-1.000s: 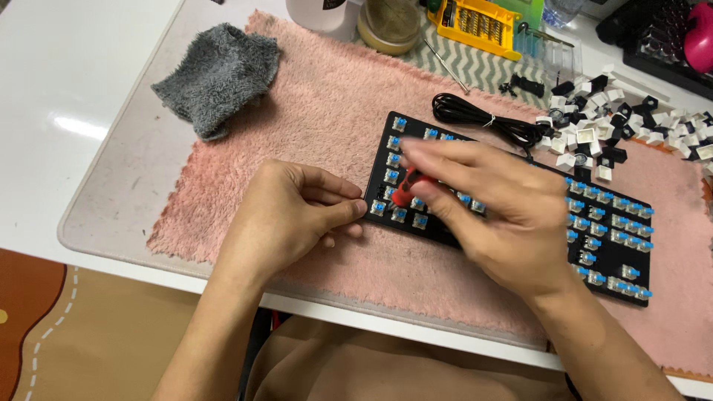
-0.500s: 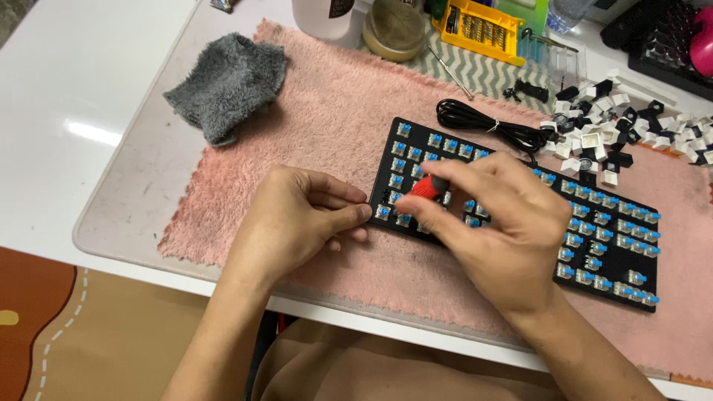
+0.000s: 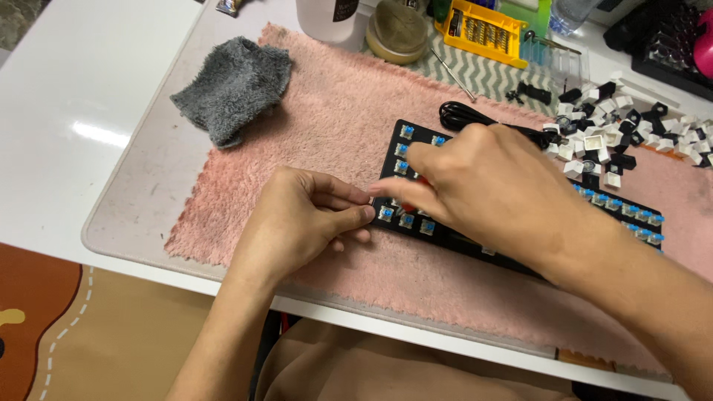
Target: The person uses a red keycap puller to remove keycaps from a black mechanical keyboard. They systematically pull off each keycap and place them on the table, leaving the switches exposed.
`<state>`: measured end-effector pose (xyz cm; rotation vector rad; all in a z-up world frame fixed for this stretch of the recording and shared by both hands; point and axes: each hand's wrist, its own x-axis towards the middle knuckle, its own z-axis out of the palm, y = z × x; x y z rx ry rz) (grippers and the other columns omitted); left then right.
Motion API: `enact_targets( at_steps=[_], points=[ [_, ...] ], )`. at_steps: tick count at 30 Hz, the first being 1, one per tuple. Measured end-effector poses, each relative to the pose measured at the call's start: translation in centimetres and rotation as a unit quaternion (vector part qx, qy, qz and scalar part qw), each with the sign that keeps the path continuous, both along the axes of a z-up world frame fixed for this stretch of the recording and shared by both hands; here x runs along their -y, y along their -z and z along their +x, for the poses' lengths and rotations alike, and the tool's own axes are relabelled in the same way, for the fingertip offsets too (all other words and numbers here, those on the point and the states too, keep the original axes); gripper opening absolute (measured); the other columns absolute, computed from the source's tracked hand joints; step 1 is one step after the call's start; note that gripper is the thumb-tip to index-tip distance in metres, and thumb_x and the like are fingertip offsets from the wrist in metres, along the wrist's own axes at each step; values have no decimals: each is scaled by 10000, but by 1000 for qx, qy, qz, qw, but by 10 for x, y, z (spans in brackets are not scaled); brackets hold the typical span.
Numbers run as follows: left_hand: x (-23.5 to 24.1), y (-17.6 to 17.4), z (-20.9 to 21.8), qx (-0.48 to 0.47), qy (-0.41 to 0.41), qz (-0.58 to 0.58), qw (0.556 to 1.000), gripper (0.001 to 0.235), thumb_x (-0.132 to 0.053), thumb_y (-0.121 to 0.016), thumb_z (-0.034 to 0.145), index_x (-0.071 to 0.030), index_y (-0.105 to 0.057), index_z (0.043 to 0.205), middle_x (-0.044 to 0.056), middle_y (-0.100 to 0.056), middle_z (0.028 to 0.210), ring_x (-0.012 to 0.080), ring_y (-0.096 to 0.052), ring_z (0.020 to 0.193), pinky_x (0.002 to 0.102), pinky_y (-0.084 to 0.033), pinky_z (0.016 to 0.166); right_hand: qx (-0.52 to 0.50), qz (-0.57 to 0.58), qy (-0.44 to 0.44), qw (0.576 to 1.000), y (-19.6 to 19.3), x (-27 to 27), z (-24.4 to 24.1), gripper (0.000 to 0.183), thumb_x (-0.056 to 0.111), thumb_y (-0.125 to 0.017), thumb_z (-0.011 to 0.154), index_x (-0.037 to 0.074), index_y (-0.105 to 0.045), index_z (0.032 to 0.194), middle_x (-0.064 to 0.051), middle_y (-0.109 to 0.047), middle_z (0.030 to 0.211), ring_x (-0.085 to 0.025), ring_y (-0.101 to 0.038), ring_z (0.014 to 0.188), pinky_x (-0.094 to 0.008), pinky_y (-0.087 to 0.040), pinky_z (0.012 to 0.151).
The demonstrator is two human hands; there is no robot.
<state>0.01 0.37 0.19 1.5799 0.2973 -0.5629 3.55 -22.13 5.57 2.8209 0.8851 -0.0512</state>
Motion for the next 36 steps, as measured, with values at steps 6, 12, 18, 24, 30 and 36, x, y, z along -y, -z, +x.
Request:
enact_targets(
  at_steps=[6, 12, 18, 24, 30, 36],
  points=[
    [1, 4, 1, -14, -11, -10, 1000, 145, -61, -943, 956, 21, -894, 1066, 198, -917, 826, 193, -822, 623, 241, -587, 514, -151, -14, -164, 975, -24, -6, 6, 370, 536, -646, 1185, 179, -649, 1087, -91, -681, 980, -393, -718, 712, -568, -578, 750],
    [2, 10, 1, -6, -18, -23, 1000, 149, -36, -941, 950, 36, -884, 1068, 196, -913, 834, 218, -879, 696, 251, -612, 508, -160, -123, -195, 960, -30, -3, 14, 334, 411, -531, 1236, 182, -617, 1009, -46, -678, 1000, -353, -706, 755, -542, -579, 804],
    [3, 6, 1, -18, -23, -23, 999, 162, -27, -937, 948, 39, -892, 1089, 198, -913, 837, 215, -875, 690, 248, -610, 500, -164, -80, -214, 959, -23, 1, 18, 365, 421, -619, 1205, 186, -620, 926, -50, -743, 931, -342, -700, 762, -482, -558, 850],
    [3, 2, 2, -15, -10, -4, 1000, 149, -63, -928, 962, 31, -891, 1070, 190, -919, 818, 197, -870, 689, 250, -600, 532, -158, -110, -158, 969, -21, -5, 12, 413, 511, -632, 1207, 180, -637, 960, -79, -758, 823, -414, -774, 765, -567, -610, 775],
    [3, 4, 0, -4, -8, -8, 1000, 134, -43, -917, 966, 36, -898, 1073, 199, -914, 803, 188, -837, 650, 246, -582, 525, -188, -63, -125, 972, -25, -6, 12, 426, 470, -628, 1212, 162, -666, 921, -124, -761, 773, -488, -725, 713, -607, -571, 730],
    [2, -5, -1, -28, -15, -8, 999, 161, -33, -921, 970, 47, -898, 1108, 234, -924, 834, 234, -890, 716, 236, -559, 509, -186, -55, -72, 978, -55, 3, 21, 263, 403, -657, 1175, 177, -730, 1062, -13, -783, 1041, -261, -779, 857, -506, -647, 822]
  ],
)
